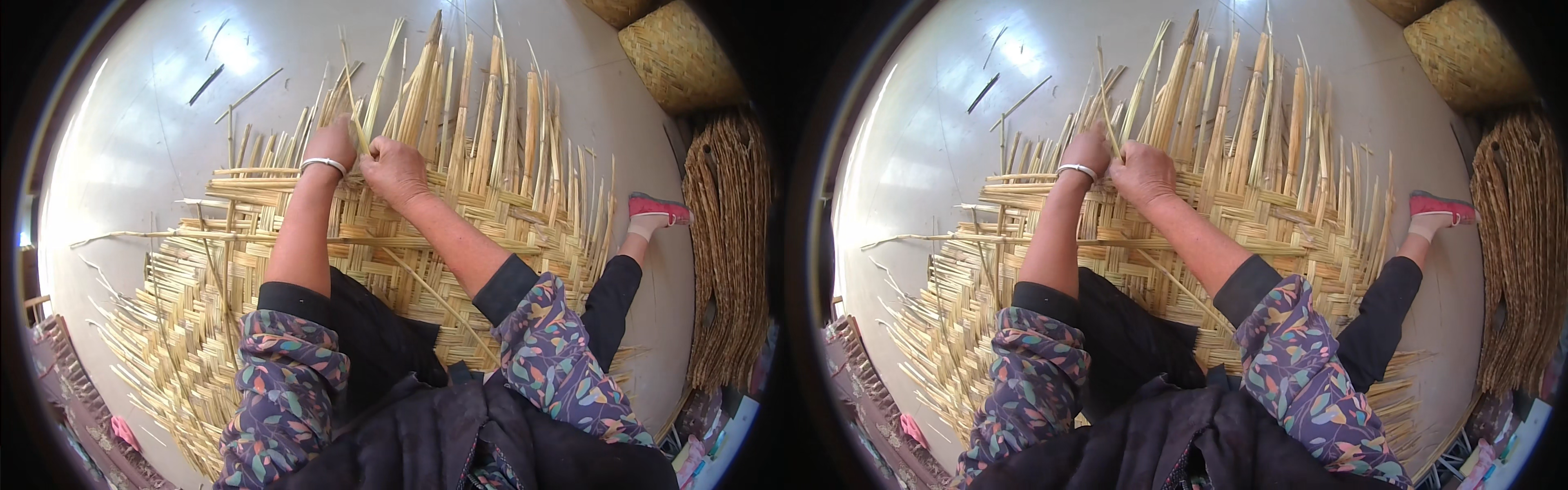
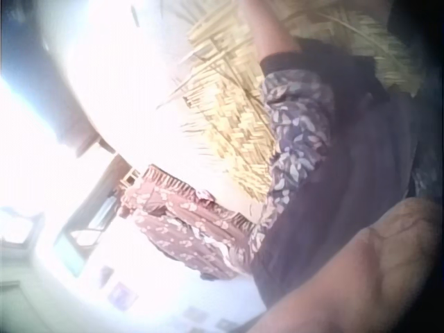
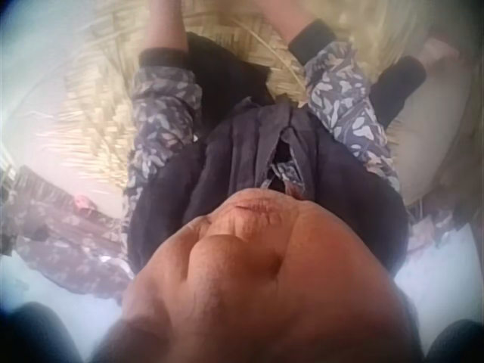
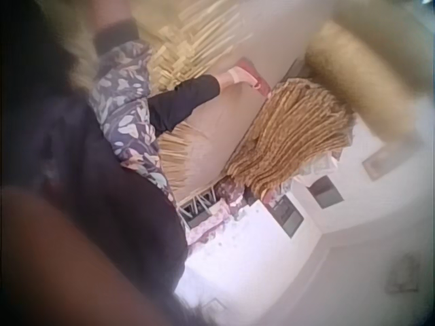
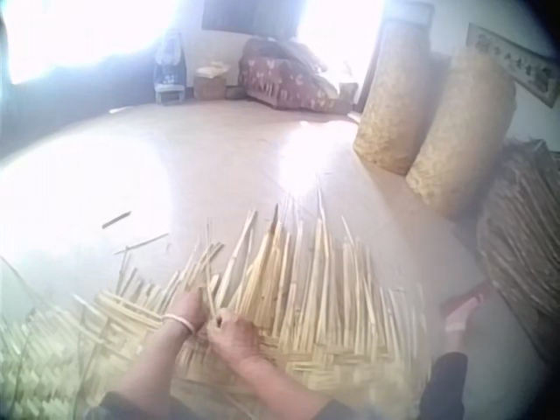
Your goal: The person sits on the floor and weaves a flat mat or basket base using dried palm or bamboo strips. They interlace the strips by hand, periodically adjusting the weave and pulling new strips into place. The work progresses steadily as the woven area expands.
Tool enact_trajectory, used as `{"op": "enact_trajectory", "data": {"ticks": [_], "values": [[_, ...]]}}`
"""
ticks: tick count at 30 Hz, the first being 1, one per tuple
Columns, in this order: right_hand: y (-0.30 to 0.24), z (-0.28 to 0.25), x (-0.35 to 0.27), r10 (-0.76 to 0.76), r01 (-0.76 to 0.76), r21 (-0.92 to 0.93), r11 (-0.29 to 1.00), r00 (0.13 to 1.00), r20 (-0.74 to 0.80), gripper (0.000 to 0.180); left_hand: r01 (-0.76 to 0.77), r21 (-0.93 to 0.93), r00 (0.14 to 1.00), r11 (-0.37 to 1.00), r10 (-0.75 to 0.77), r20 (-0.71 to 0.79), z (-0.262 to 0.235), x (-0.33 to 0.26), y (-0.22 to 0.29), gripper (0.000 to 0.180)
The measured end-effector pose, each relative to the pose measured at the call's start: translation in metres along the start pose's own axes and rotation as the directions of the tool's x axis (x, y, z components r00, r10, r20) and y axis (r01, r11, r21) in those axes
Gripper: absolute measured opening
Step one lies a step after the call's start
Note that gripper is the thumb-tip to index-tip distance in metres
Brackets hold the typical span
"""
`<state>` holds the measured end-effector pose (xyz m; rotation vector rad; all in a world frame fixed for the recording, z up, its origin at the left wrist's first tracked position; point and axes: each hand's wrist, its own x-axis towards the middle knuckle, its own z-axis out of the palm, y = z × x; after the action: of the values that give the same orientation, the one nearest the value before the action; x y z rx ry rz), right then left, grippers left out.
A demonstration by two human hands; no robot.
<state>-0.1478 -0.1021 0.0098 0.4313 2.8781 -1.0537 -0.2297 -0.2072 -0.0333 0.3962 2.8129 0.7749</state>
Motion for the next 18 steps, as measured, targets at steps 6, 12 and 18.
{"op": "enact_trajectory", "data": {"ticks": [6, 12, 18], "values": [[0.004, 0.009, 0.005, 0.056, -0.056, 0.028, 0.998, 0.998, -0.023, 0.019, 0.122, -0.632, 0.992, 0.766, -0.121, 0.046, 0.008, 0.008, -0.040, 0.038], [0.005, 0.010, 0.008, 0.059, -0.055, -0.067, 0.996, 0.996, 0.070, 0.016, 0.315, -0.884, 0.948, 0.346, -0.063, 0.313, -0.022, -0.008, -0.027, 0.017], [0.014, 0.013, 0.011, -0.093, 0.114, -0.117, 0.987, 0.981, 0.173, 0.020, 0.274, -0.954, 0.959, 0.118, -0.101, 0.263, -0.018, -0.012, -0.041, 0.019]]}}
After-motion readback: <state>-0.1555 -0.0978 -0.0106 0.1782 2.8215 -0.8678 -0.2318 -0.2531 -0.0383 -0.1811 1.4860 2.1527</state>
